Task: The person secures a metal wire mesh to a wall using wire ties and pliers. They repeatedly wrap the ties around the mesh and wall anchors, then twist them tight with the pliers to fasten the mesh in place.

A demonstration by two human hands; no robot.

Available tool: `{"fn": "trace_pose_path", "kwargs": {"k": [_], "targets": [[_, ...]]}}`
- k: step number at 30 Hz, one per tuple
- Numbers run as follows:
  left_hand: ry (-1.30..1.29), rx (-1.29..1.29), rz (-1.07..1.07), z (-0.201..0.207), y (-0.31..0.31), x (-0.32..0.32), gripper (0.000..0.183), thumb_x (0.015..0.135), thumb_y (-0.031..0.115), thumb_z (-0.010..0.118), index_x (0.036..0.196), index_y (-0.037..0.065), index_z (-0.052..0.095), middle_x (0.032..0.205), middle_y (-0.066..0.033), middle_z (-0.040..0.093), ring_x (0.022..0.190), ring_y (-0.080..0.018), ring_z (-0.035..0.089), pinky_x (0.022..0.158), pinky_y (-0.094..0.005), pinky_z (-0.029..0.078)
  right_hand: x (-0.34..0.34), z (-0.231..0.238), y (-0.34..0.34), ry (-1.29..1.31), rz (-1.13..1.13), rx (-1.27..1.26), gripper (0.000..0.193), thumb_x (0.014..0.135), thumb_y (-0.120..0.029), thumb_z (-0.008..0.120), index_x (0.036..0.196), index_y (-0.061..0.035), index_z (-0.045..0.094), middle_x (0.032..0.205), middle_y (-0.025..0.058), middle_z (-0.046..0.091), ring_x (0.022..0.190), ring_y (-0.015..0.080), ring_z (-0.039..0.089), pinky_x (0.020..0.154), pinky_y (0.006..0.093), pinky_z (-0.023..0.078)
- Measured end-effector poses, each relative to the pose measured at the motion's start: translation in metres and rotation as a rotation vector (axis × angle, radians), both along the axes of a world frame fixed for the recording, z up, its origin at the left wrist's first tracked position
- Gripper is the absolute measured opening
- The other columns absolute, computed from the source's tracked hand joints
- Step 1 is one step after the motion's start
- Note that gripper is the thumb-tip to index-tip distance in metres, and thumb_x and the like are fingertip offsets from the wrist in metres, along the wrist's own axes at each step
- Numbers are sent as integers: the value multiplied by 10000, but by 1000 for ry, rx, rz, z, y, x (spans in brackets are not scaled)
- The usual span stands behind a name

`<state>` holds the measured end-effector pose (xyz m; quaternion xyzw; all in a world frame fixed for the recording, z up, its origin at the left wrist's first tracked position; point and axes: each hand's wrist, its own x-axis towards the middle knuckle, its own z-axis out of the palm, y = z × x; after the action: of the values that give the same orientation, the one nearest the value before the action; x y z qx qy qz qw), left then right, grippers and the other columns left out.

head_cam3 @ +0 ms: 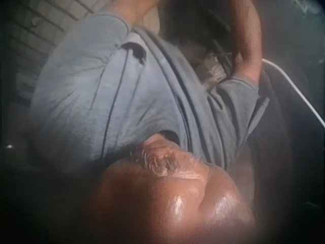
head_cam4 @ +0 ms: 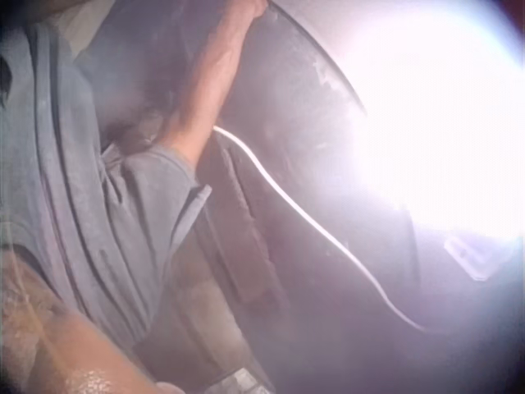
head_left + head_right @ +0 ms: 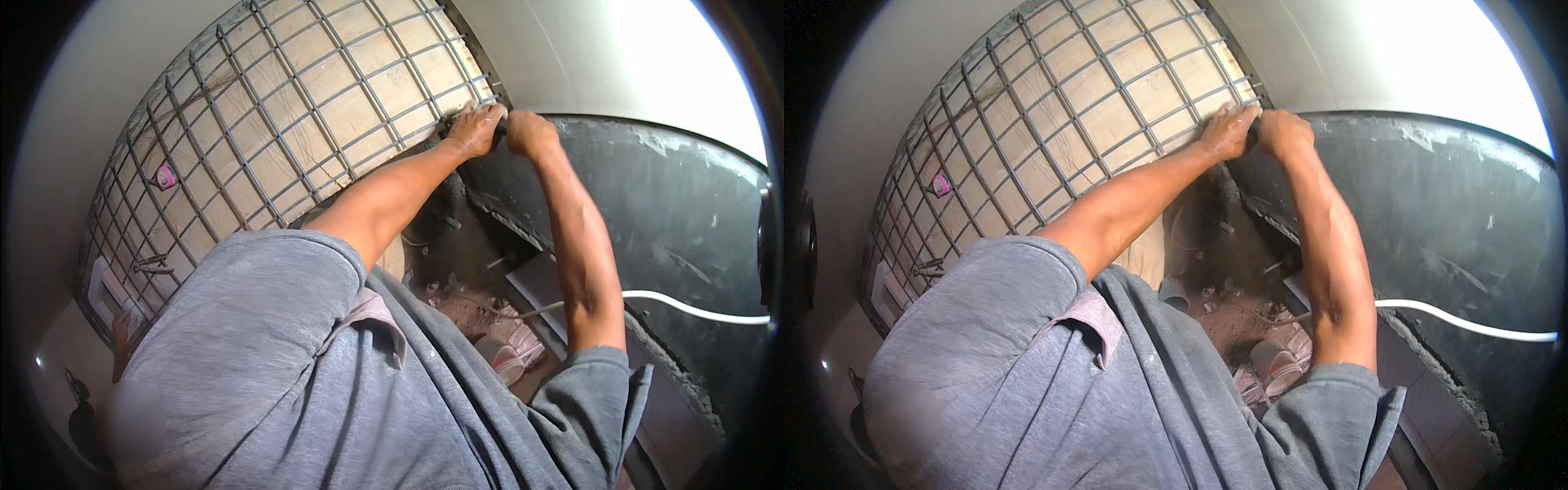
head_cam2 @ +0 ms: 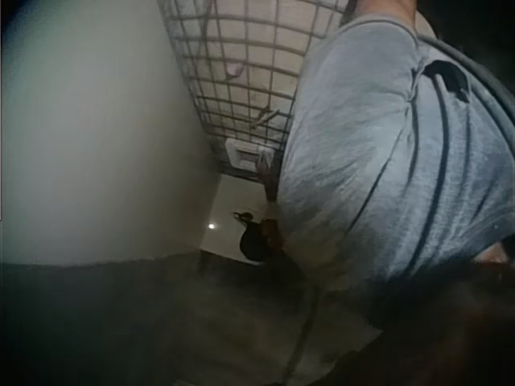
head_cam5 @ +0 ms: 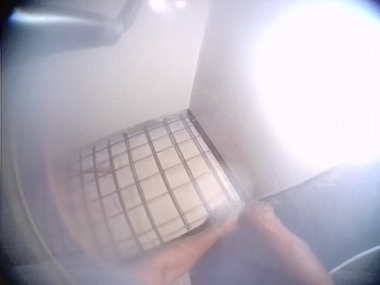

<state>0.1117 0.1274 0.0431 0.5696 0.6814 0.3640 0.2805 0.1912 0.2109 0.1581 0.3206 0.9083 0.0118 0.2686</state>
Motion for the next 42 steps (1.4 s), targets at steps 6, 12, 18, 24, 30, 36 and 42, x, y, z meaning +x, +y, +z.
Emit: {"fn": "trace_pose_path", "kwargs": {"k": [6,12,18,24,30,36,42], "targets": [[97,265,-87,-3,-18,10,622,701,191,753,1239,75,463,1216,-145,553,1196,-331,523,1006,-471,405,-16,5,6,-427,-878,-867,40,754,-87,713,758,-60,684,660,57,631,581,157,581,533,347,467],[153,408,-167,-15,-40,21,381,757,36,617,1130,53,545,1153,-125,590,1225,-347,512,955,-460,432,23,-3,-62,-82,-485,-406,325,661,-153,744,947,-5,696,844,170,694,749,239,672,689,407,534],[46,418,-2,-4,-1,7,336,737,11,593,1064,28,518,1083,-186,560,1068,-402,548,888,-480,445,28,11,-72,230,328,711,259,851,-175,558,1063,-49,637,967,80,633,958,263,594,802,383,453],[-9,216,141,10,-2,21,390,756,21,602,1134,49,508,1165,-200,543,1141,-377,524,929,-486,429,-3,25,-23,-112,64,190,220,860,-156,557,1021,-76,683,948,133,696,911,289,687,756,431,539],[-6,89,41,25,-7,12,342,810,96,620,1142,79,542,968,-186,669,988,-357,630,920,-454,437,-22,38,-35,-228,-240,-44,288,818,-149,570,1058,-54,696,1115,193,677,1041,335,663,870,435,539],[-58,158,78,-4,-4,5,369,756,120,676,1108,144,566,945,-169,679,916,-379,634,891,-488,443,-22,29,-55,-162,-49,147,227,787,-175,606,953,-79,728,948,194,713,893,322,709,746,390,571],[2,158,210,27,-30,29,439,770,125,699,1156,129,490,1148,-115,604,1197,-294,538,1092,-526,259,-25,15,-5,-341,-325,-371,160,603,-116,766,709,-15,702,674,122,689,588,222,672,530,378,533]]}}
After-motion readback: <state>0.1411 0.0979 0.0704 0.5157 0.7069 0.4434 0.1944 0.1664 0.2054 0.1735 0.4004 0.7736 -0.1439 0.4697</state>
